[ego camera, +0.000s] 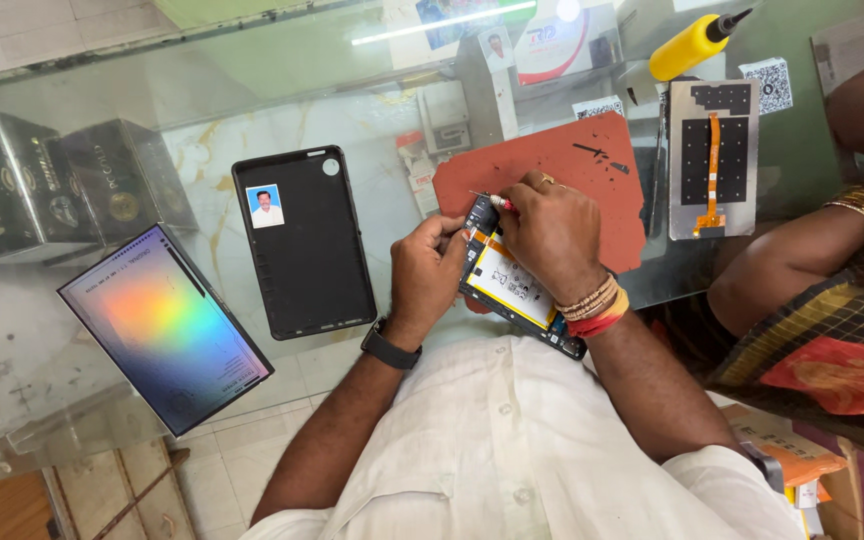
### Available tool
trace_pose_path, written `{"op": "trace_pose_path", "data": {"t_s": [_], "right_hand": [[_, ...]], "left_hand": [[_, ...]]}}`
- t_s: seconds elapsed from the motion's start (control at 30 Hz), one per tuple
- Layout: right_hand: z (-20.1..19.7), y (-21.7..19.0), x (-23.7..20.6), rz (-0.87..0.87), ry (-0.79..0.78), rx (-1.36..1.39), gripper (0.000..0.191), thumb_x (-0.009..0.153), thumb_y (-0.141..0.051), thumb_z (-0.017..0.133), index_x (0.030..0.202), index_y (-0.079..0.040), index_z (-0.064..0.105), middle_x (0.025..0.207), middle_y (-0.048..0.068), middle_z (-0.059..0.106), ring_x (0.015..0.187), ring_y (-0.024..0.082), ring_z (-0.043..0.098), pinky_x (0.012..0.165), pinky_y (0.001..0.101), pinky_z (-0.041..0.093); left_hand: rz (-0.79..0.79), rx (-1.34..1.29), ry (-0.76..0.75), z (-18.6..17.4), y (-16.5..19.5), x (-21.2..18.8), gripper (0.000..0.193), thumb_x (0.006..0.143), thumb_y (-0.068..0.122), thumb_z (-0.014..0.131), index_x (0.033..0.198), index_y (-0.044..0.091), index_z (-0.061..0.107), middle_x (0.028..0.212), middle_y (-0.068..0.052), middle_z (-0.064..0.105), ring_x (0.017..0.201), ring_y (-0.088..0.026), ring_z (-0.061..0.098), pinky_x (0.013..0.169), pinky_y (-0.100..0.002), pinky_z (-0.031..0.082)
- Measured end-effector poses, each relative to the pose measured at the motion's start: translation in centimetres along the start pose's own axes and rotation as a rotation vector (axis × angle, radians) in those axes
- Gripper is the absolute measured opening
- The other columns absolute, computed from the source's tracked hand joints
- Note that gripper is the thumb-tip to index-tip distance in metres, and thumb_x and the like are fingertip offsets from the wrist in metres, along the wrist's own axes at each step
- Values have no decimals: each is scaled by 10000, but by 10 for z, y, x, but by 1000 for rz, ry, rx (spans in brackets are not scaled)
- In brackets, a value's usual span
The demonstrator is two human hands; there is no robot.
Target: The person pries open the back cover of a tablet on a glass work counter and uses a red screwdriver to unscrew and work on the internal components, including the battery area, while a second person briefly steadies the mat. At the end the person picks up and turns over a replacement display panel.
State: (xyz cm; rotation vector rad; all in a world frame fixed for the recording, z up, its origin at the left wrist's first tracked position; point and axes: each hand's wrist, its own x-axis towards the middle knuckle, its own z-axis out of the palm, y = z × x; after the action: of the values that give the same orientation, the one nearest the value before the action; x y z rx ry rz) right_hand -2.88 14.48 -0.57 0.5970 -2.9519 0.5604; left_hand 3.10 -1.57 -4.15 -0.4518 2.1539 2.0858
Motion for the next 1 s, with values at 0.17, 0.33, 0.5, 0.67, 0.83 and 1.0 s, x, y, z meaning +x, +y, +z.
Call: {"op": "trace_pose_path", "data": {"t_s": [0.17, 0.33, 0.5, 0.67, 0.83, 1.0], "right_hand": [[4, -7, 4, -32, 21, -42, 101, 833, -143, 753, 922, -105, 783, 916, 53, 714, 756, 285, 692, 666, 413, 541], [7, -11, 9, -95, 29, -89, 105, 813, -142, 755, 912, -106, 765, 883, 54, 695, 727, 284, 679, 648, 414, 530], [10, -15, 10, -168, 22, -206, 116, 821, -164, 742, 847, -83, 664, 823, 73, 636, 665, 270, 654, 638, 411, 510], [12, -16, 10, -195, -22, -292, 165, 827, -196, 733, 851, -78, 621, 844, 87, 625, 650, 261, 655, 636, 403, 512], [13, -11, 12, -152, -85, -300, 220, 816, -237, 743, 862, -65, 614, 852, 99, 625, 655, 280, 668, 606, 413, 527], [15, -7, 11, -108, -75, -207, 220, 841, -233, 747, 885, -61, 617, 861, 99, 627, 696, 289, 681, 584, 419, 532]], "left_hand": [[16, -20, -19, -6, -2, 1, 192, 956, 53, 636, 1103, -54, 696, 715, -87, 740, 484, -82, 646, 368, -264, 481], [19, -22, -16, -9, -6, 4, 197, 948, 37, 626, 1105, -59, 697, 717, -85, 737, 508, -79, 654, 395, -265, 512], [43, -22, -4, -10, -10, 4, 197, 945, 28, 626, 1103, -57, 707, 715, -86, 733, 555, -74, 668, 446, -265, 550], [62, 22, 17, -10, -12, 4, 197, 939, 25, 627, 1097, -56, 712, 723, -83, 739, 583, -75, 684, 485, -269, 562], [90, 40, 21, -8, -14, 4, 198, 944, 30, 629, 1097, -54, 721, 719, -87, 738, 589, -72, 670, 516, -269, 548], [95, 54, 21, -9, -12, 4, 199, 952, 35, 629, 1106, -54, 718, 733, -90, 742, 595, -74, 677, 513, -268, 557]]}}
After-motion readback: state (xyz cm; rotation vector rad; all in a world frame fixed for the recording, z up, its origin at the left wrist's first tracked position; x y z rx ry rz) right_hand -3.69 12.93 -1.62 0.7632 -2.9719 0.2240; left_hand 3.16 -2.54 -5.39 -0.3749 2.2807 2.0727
